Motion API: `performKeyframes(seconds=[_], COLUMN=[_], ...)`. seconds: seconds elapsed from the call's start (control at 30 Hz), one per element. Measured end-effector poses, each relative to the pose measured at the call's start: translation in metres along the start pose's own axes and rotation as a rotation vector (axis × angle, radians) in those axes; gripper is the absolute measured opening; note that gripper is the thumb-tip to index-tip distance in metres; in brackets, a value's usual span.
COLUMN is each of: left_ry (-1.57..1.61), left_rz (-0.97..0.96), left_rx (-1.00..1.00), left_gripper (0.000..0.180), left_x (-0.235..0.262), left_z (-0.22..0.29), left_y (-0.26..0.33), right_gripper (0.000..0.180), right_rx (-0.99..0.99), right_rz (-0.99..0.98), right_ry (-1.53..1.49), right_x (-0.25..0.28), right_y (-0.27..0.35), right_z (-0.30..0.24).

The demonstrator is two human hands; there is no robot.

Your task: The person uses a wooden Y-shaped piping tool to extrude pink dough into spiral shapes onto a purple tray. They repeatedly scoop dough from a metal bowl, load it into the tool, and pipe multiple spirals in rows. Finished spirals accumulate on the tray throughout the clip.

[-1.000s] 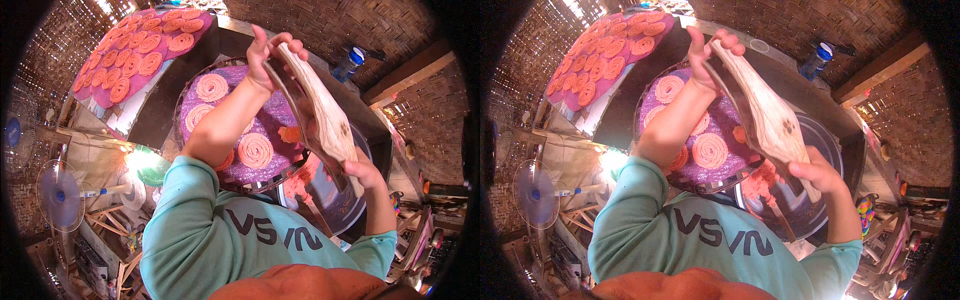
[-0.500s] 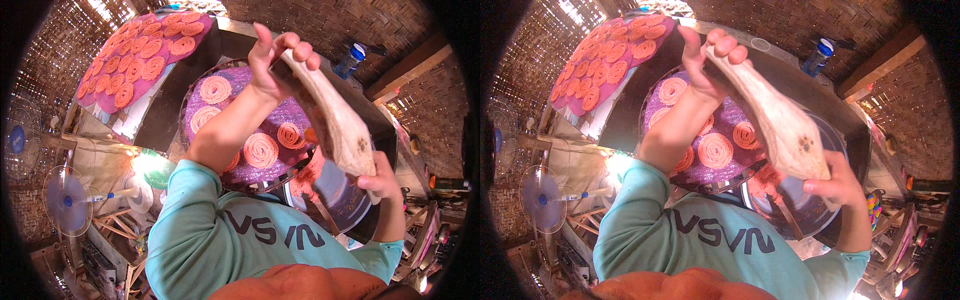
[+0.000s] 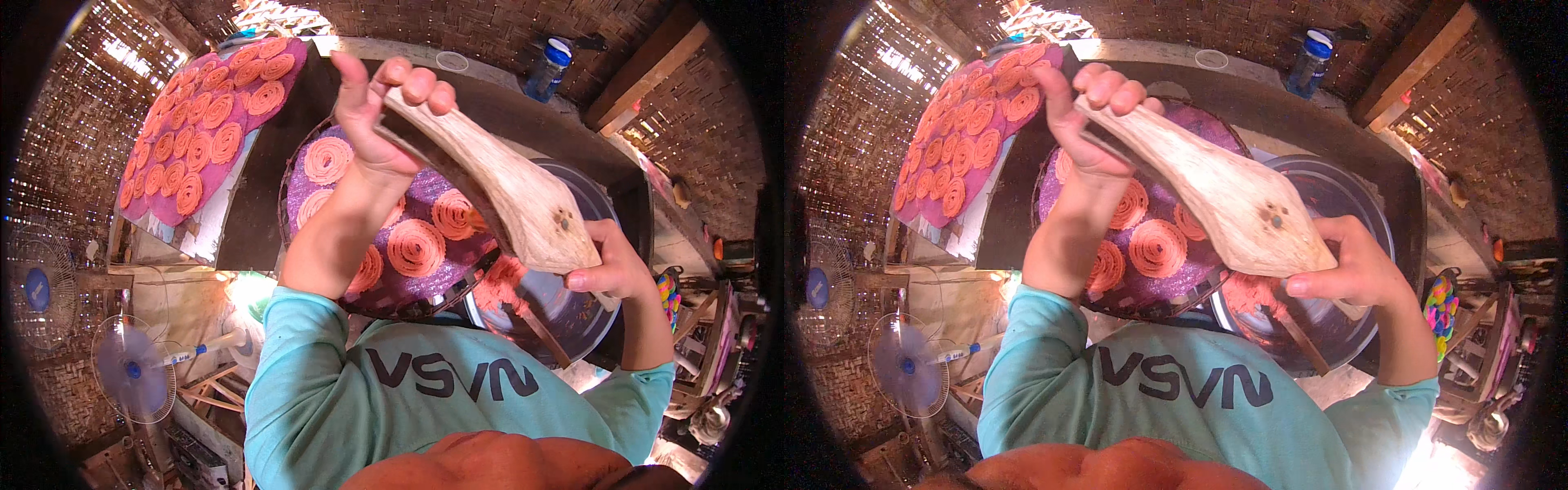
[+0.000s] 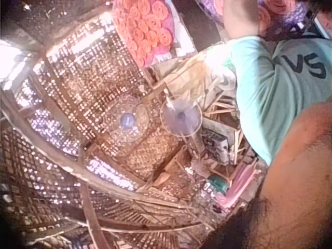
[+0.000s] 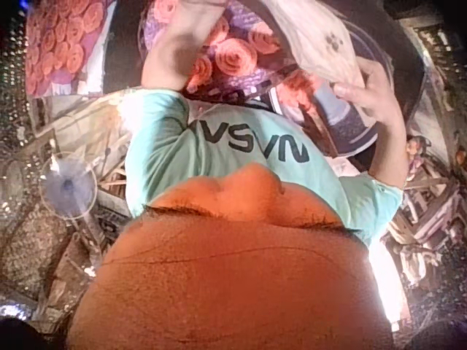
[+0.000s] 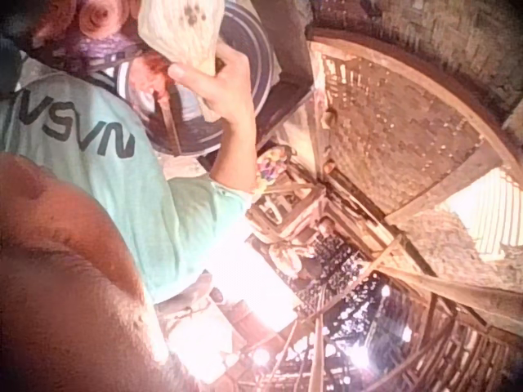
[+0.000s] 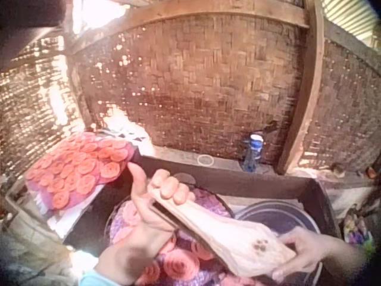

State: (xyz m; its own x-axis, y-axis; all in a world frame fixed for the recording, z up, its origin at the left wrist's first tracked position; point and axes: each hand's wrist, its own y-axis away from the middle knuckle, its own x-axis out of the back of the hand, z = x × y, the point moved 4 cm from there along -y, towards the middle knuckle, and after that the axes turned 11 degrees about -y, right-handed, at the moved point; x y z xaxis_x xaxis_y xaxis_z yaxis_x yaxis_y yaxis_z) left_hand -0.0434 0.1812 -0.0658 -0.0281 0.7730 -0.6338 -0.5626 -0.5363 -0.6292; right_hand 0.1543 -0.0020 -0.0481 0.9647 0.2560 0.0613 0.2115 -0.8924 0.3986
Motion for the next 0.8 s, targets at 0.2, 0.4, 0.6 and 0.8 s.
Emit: performKeyframes(seconds=[0.2, 0.4, 0.6, 0.8], left_ry=[0.065, 0.087, -0.937, -0.99], left_rz=[-0.007, -0.132, 0.176, 0.169], left_rx=[0.032, 0.426, 0.97, 0.999], left_gripper=[0.046, 0.067, 0.044, 0.045], left_x=[0.016, 0.037, 0.052, 0.078], left_z=[-0.029, -0.069, -0.119, -0.124], left_y=[-0.012, -0.017, 0.037, 0.05], right_gripper=[0.054, 0.06, 0.061, 0.057], right_rx=[0.012, 0.081, 0.081, 0.081], right_rz=[0.098, 0.155, 0.183, 0.207], right_ry=[0.042, 0.079, 0.058, -0.002], right_x=[0.009, 0.019, 0.023, 0.026], right_y=[0.007, 0.004, -0.006, -0.014], right_z=[0.003, 0.019, 0.031, 0.039])
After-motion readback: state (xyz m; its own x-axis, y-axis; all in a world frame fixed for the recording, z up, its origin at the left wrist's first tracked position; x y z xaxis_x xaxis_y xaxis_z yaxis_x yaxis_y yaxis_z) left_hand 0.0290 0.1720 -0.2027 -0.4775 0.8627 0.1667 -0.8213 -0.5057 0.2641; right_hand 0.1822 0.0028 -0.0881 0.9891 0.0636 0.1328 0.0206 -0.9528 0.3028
